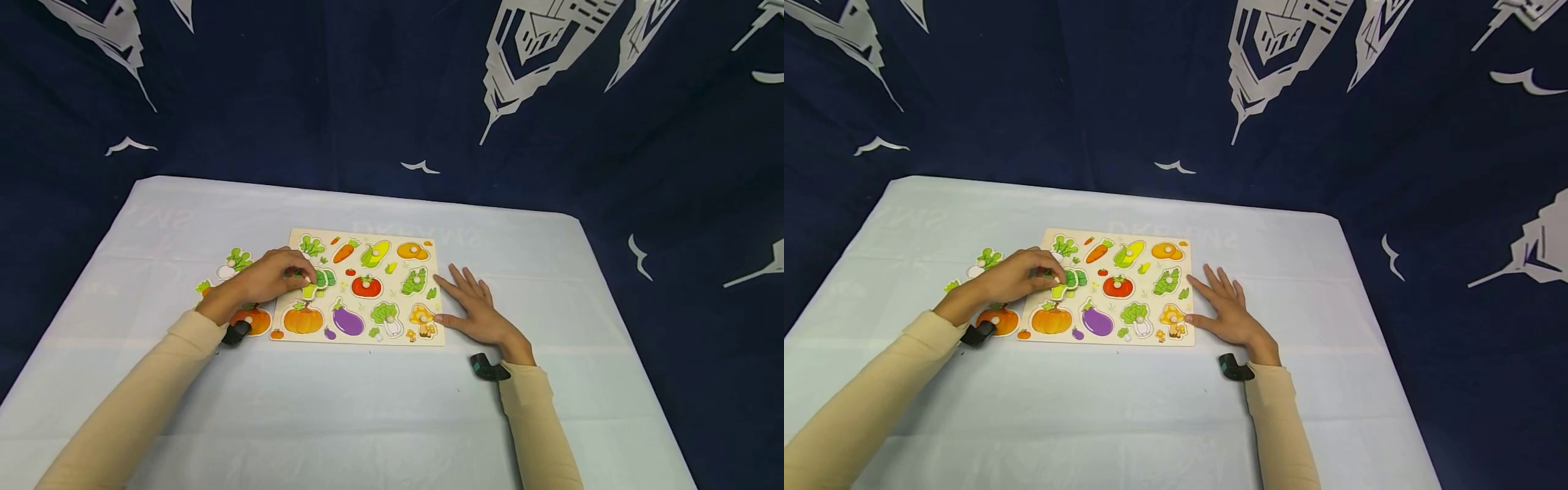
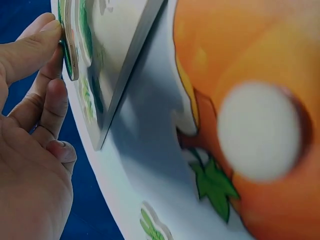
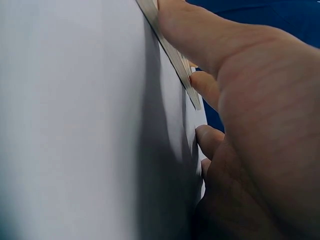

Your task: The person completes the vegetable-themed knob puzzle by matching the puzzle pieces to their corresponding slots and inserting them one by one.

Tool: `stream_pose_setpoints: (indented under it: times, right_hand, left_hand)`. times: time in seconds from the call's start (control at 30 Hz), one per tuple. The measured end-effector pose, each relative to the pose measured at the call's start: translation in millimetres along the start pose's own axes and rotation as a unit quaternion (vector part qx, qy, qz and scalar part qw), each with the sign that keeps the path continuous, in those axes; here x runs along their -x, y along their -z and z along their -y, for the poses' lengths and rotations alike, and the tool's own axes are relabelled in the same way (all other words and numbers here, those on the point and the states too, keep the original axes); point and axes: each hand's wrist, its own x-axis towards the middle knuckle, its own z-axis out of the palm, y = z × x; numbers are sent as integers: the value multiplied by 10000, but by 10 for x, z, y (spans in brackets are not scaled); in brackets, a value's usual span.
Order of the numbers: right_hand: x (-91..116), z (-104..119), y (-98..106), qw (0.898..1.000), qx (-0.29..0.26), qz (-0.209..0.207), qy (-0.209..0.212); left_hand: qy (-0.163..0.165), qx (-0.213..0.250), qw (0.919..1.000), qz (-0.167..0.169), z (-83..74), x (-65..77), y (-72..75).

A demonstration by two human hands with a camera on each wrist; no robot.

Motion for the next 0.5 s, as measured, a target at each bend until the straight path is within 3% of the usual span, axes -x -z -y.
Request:
stream_pose_setpoints:
  times: [0.5]
  right_hand:
    - [-11,-18,-3,10000,65,-22,-21]
  left_hand:
    - [139,-198,9996,-146,-2,-136,-136]
